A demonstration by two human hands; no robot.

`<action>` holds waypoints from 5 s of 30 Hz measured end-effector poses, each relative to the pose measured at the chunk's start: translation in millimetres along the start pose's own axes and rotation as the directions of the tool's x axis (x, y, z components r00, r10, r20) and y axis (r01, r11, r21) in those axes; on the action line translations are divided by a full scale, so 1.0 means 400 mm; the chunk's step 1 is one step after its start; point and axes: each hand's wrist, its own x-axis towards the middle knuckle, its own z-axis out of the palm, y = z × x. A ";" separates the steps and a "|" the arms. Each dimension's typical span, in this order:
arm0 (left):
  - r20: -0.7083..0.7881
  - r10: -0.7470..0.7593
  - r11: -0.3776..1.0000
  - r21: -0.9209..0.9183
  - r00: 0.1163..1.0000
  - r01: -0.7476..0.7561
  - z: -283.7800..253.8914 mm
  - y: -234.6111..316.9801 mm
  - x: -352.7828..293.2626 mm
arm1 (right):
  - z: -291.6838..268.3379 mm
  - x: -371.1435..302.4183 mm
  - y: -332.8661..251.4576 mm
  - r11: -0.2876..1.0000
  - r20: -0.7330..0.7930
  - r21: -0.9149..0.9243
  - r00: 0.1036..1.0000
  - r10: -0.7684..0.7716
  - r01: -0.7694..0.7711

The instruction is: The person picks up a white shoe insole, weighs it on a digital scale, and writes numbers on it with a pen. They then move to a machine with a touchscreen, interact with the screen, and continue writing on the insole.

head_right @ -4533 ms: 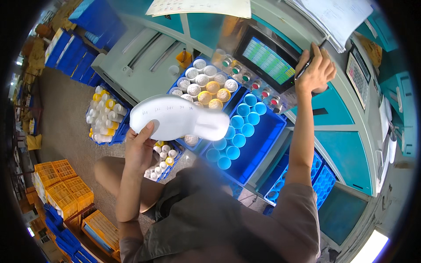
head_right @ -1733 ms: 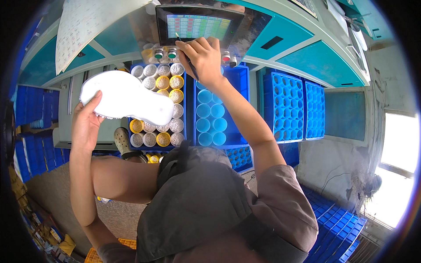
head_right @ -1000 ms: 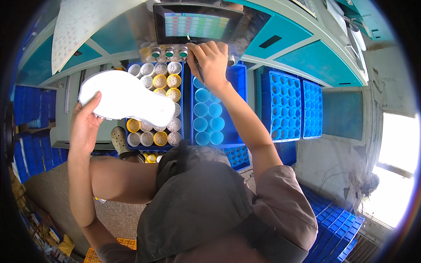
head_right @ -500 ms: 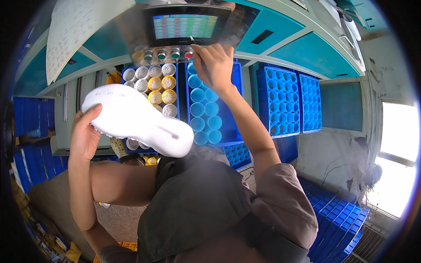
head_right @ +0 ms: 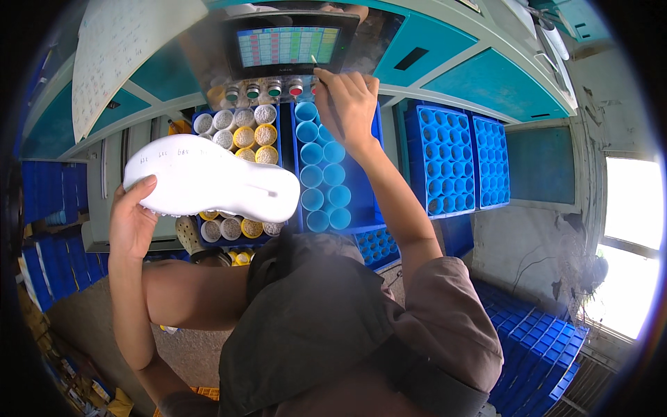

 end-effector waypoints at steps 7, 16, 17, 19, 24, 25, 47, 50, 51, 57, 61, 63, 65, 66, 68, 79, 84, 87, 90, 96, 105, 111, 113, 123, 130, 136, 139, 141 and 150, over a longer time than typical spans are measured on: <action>0.007 0.069 0.998 0.006 0.998 -0.069 0.003 -0.005 -0.003 | 0.009 0.063 -0.005 0.998 -0.094 -0.007 0.994 -0.064 0.064; 0.026 0.158 0.987 0.029 0.987 -0.159 0.005 -0.003 -0.016 | -0.007 0.056 -0.055 0.996 -0.019 0.091 1.000 0.020 -0.018; 0.028 0.158 0.987 0.031 0.987 -0.158 0.006 -0.002 -0.018 | -0.005 0.057 -0.059 0.995 -0.011 0.099 1.000 0.019 -0.018; 0.014 0.154 0.987 0.036 0.988 -0.154 0.008 0.002 -0.023 | -0.006 0.058 -0.064 0.996 -0.012 0.090 1.000 0.003 -0.002; 0.017 0.154 0.988 -0.018 0.988 -0.154 0.013 0.000 -0.022 | -0.015 0.051 -0.063 0.987 0.024 0.160 0.999 -0.027 0.022; 0.012 0.134 0.990 0.036 0.991 -0.135 0.010 0.001 -0.021 | -0.012 0.049 -0.063 0.985 0.008 0.173 1.000 -0.016 0.015; -0.074 0.105 0.993 0.067 0.992 -0.100 -0.006 -0.008 -0.010 | 0.029 0.039 -0.067 0.992 0.051 0.102 0.996 -0.075 0.069; -0.091 0.111 0.992 0.065 0.990 -0.105 -0.003 -0.005 -0.012 | 0.033 0.038 -0.071 0.993 0.068 0.093 0.994 -0.084 0.078; -0.093 0.114 0.992 0.063 0.989 -0.109 -0.002 -0.006 -0.012 | 0.035 0.039 -0.072 0.993 0.073 0.089 0.993 -0.088 0.082; -0.098 0.085 0.994 0.083 0.992 -0.076 -0.001 -0.005 -0.011 | 0.036 0.049 -0.059 0.991 0.007 0.091 0.995 -0.103 0.102; -0.103 0.084 0.994 0.072 0.991 -0.076 -0.002 -0.006 -0.008 | 0.040 0.042 -0.049 0.991 -0.005 0.076 0.994 -0.114 0.114; -0.101 0.092 0.995 0.058 0.991 -0.087 -0.003 -0.005 -0.007 | 0.037 0.029 -0.049 0.992 0.011 0.061 0.993 -0.115 0.114; -0.106 0.085 0.996 0.048 0.991 -0.081 -0.004 -0.004 -0.007 | 0.032 0.017 -0.052 0.993 0.008 0.036 0.994 -0.111 0.111; -0.107 0.079 0.996 0.044 0.991 -0.075 -0.004 -0.004 -0.006 | 0.030 0.016 -0.053 0.994 0.013 0.049 0.995 -0.098 0.097; -0.102 0.075 0.996 0.048 0.992 -0.071 -0.003 -0.005 -0.004 | 0.023 0.018 -0.055 0.997 0.034 0.053 0.998 -0.055 0.054; -0.080 0.080 0.993 0.088 0.994 -0.073 0.007 0.000 -0.002 | 0.018 0.077 -0.060 0.993 -0.056 0.070 0.994 -0.091 0.095; -0.075 0.088 0.991 0.106 0.993 -0.079 0.007 0.000 -0.006 | 0.008 0.063 -0.049 0.994 -0.059 0.069 0.995 -0.086 0.090; -0.049 0.087 0.990 0.112 0.995 -0.081 0.007 -0.003 -0.007 | 0.014 0.062 -0.043 0.992 -0.071 0.085 0.994 -0.087 0.093; -0.038 0.053 0.992 0.117 0.998 -0.049 0.007 -0.008 -0.007 | 0.021 0.061 -0.038 0.992 -0.066 0.100 0.995 -0.076 0.082; -0.005 -0.004 0.994 0.111 1.000 0.005 -0.003 -0.016 -0.007 | -0.016 0.020 -0.018 0.999 -0.047 0.032 0.999 -0.008 0.009; 0.011 0.009 0.994 0.112 1.000 -0.010 0.000 -0.012 -0.007 | -0.024 0.002 0.012 0.997 -0.055 -0.058 0.997 0.055 -0.059; -0.009 0.004 0.994 0.113 1.000 -0.003 -0.002 -0.009 -0.004 | -0.012 -0.009 0.011 1.000 -0.002 0.002 1.000 0.018 -0.018; -0.010 0.002 0.993 0.117 1.000 -0.001 -0.003 -0.008 -0.005 | -0.010 -0.013 0.010 1.000 0.004 0.002 1.000 0.011 -0.011; -0.008 0.024 0.992 0.128 1.000 -0.023 -0.005 -0.007 -0.010 | -0.015 0.011 -0.004 1.000 -0.037 -0.024 0.999 0.014 -0.015; -0.016 0.042 0.992 0.118 0.999 -0.040 -0.013 -0.009 -0.015 | -0.020 -0.026 -0.006 1.000 -0.017 -0.024 1.000 0.015 -0.015; -0.006 0.030 0.989 0.143 1.000 -0.028 -0.013 -0.011 -0.016 | -0.022 -0.023 -0.007 0.998 0.013 -0.049 0.999 0.046 -0.045; 0.009 -0.004 0.987 0.159 1.000 0.002 -0.004 -0.010 -0.015 | -0.014 0.005 -0.011 1.000 -0.026 0.009 1.000 -0.009 0.010; 0.023 -0.009 0.988 0.152 1.000 0.005 0.001 -0.011 -0.015 | -0.009 0.021 -0.011 0.999 -0.042 -0.004 0.999 -0.032 0.032; 0.066 0.030 0.992 0.119 0.997 -0.038 -0.005 -0.010 -0.019 | -0.015 0.010 -0.035 0.997 -0.007 0.073 1.000 -0.015 0.016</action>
